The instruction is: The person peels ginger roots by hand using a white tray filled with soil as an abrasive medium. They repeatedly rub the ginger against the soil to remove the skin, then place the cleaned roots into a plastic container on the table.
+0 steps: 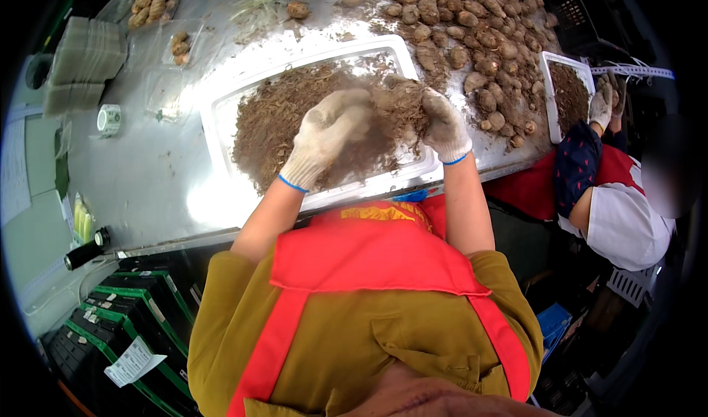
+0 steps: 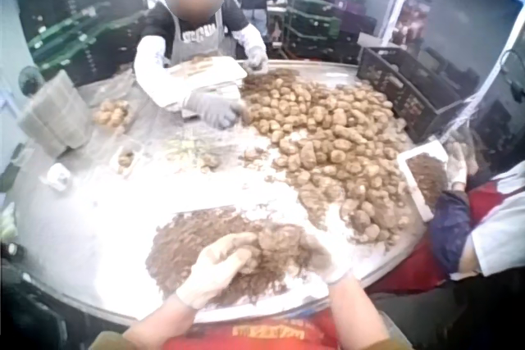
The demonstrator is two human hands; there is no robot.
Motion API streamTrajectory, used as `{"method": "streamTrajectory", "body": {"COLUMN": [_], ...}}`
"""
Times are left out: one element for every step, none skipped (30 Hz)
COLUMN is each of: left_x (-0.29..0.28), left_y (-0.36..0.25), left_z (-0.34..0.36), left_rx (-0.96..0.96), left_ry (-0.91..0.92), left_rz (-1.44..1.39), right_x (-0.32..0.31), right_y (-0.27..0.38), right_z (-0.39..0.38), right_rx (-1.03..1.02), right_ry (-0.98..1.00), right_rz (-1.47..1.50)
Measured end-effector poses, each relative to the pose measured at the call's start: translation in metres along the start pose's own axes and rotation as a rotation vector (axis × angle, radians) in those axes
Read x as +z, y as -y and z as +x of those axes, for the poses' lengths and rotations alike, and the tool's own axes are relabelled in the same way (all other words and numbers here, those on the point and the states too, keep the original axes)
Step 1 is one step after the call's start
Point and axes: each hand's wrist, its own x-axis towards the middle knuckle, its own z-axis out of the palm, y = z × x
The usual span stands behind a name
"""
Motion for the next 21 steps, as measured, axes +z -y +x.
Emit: {"method": "streamTrajectory", "body": {"left_x": [0.001,0.001,0.003,0.005,0.003,0.001,-0.001,-0.001,-0.001,0.0,0.0,0.0,0.0,0.0,0.0,0.0,-0.001,-0.001,-0.002,-0.005,-0.009], "left_y": [0.003,0.006,0.008,0.009,0.005,0.001,-0.001,-0.001,0.0,0.001,0.003,0.006,0.007,0.006,0.004,0.003,0.003,0.003,0.003,0.003,0.004], "left_z": [0.002,0.004,0.003,0.001,-0.002,-0.005,-0.006,-0.007,-0.008,-0.009,-0.009,-0.008,-0.008,-0.008,-0.008,-0.008,-0.008,-0.008,-0.008,-0.008,-0.009], "left_rx": [0.071,0.139,0.207,0.154,0.145,0.137,0.128,0.106,0.083,0.061,0.099,0.137,0.176,0.181,0.186,0.19,0.193,0.195,0.197,0.172,0.147], "left_ry": [-0.001,-0.003,-0.004,-0.012,-0.001,0.016,0.034,0.031,0.028,0.025,-0.011,-0.047,-0.084,-0.084,-0.085,-0.086,-0.075,-0.064,-0.053,-0.008,0.038], "left_rz": [-0.002,0.0,0.002,-0.155,-0.141,-0.127,-0.113,-0.158,-0.202,-0.246,-0.266,-0.286,-0.305,-0.347,-0.388,-0.429,-0.47,-0.511,-0.552,-0.587,-0.622], "right_x": [-0.004,-0.009,-0.012,-0.014,-0.005,0.007,0.015,0.017,0.018,0.02,0.022,0.024,0.028,0.033,0.035,0.037,0.038,0.037,0.035,0.033,0.033], "right_y": [-0.006,-0.015,-0.022,-0.029,-0.031,-0.028,-0.026,-0.025,-0.023,-0.022,-0.02,-0.017,-0.012,-0.008,-0.009,-0.011,-0.011,-0.01,-0.007,-0.004,-0.002], "right_z": [-0.001,-0.001,-0.002,-0.004,-0.004,-0.004,-0.004,-0.003,-0.003,-0.003,-0.002,-0.003,-0.003,-0.004,-0.005,-0.007,-0.008,-0.008,-0.006,-0.006,-0.006], "right_rx": [0.007,0.015,0.021,0.048,0.045,0.038,0.03,0.016,0.002,-0.012,0.07,0.152,0.174,0.188,0.168,0.148,0.13,0.11,0.09,0.07,0.051], "right_ry": [0.004,0.008,0.012,-0.073,-0.1,-0.131,-0.162,-0.167,-0.172,-0.176,-0.205,-0.232,-0.192,-0.154,-0.167,-0.181,-0.195,-0.268,-0.338,-0.408,-0.476], "right_rz": [0.02,0.044,0.068,0.102,0.104,0.104,0.104,-0.015,-0.134,-0.253,-0.446,-0.639,-0.984,-1.329,-1.415,-1.5,-1.586,-1.491,-1.394,-1.295,-1.194]}}
